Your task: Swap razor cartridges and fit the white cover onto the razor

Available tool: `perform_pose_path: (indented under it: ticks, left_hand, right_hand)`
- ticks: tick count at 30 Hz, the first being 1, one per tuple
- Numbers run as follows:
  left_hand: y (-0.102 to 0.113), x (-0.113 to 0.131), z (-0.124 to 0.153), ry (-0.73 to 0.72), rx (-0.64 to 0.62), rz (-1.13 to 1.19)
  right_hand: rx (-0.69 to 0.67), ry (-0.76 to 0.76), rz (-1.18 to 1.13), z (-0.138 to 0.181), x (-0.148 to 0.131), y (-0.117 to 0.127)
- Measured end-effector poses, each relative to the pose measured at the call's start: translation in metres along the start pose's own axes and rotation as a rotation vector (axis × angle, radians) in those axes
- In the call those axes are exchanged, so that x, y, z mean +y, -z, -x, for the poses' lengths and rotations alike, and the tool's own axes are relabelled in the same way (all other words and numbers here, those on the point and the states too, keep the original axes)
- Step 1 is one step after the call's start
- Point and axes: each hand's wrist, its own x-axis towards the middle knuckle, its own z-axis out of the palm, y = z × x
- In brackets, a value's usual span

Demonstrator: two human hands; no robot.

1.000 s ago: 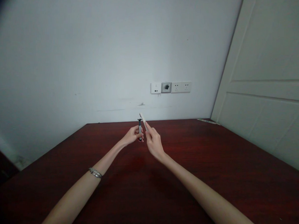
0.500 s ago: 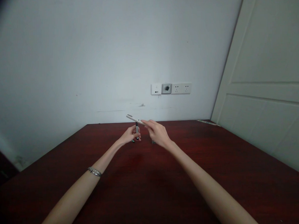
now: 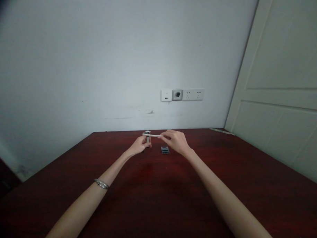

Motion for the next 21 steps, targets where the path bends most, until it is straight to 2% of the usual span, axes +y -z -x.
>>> perform_pose_path:
  ticks: [7,14,21]
  left_hand:
    - [0.006,0.001,0.002,-0.019,0.034,0.141]
    - [-0.007,-0.003,0.002,0.031,-0.016,0.181]
    - [-0.01,-0.005,0.0,0.015,-0.03,0.2]
  right_hand:
    - [0.179,-0.099,0.056,0.011,0.029,0.01]
    - [0.044,0.066,0.024,0.001,0.011,0.001]
    - [0.091,0.005,0.023,0.001,0.03,0.002]
